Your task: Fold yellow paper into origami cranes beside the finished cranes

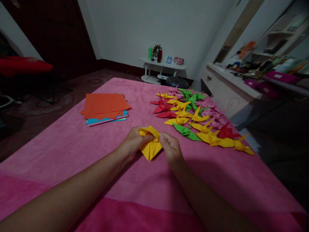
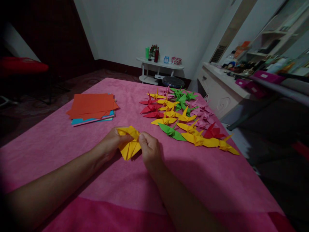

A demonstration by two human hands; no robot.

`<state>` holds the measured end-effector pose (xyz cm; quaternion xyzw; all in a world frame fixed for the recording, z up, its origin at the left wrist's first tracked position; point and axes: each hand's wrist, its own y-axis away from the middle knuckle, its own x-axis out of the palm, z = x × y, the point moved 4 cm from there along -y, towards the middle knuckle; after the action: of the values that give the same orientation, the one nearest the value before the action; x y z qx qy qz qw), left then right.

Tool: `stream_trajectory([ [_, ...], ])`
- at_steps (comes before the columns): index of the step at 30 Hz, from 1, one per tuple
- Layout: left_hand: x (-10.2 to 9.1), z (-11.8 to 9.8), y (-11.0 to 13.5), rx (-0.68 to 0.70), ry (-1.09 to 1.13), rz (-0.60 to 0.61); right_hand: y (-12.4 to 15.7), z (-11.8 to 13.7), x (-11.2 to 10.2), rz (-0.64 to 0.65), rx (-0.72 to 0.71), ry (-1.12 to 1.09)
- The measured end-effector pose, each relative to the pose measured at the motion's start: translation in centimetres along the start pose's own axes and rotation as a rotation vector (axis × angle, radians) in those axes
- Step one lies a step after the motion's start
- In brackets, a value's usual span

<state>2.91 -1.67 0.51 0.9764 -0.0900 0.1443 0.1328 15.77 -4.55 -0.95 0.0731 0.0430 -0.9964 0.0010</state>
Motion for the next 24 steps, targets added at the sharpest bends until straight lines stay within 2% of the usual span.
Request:
stream_trajectory([
  [9,-0.17,0.20,0.04,-0.034,0.065,-0.020,0.06,0.57,0.32,0.057,0.012,-0.110],
  [13,-0.16,-0.01,0.16,-0.052,0.041,0.021,0.10,0.60,0.24,0.053,-0.009,-0.147],
  [18,-0.40,-0.08,0.10,-0.061,0.036,0.067,0.09,0.59,0.35,0.106,0.012,-0.216],
  [24,-0.50,-0.44,0.24,-0.098,-0.021,0.174,0.22,0.62,0.43,0.148,0.037,-0.271],
])
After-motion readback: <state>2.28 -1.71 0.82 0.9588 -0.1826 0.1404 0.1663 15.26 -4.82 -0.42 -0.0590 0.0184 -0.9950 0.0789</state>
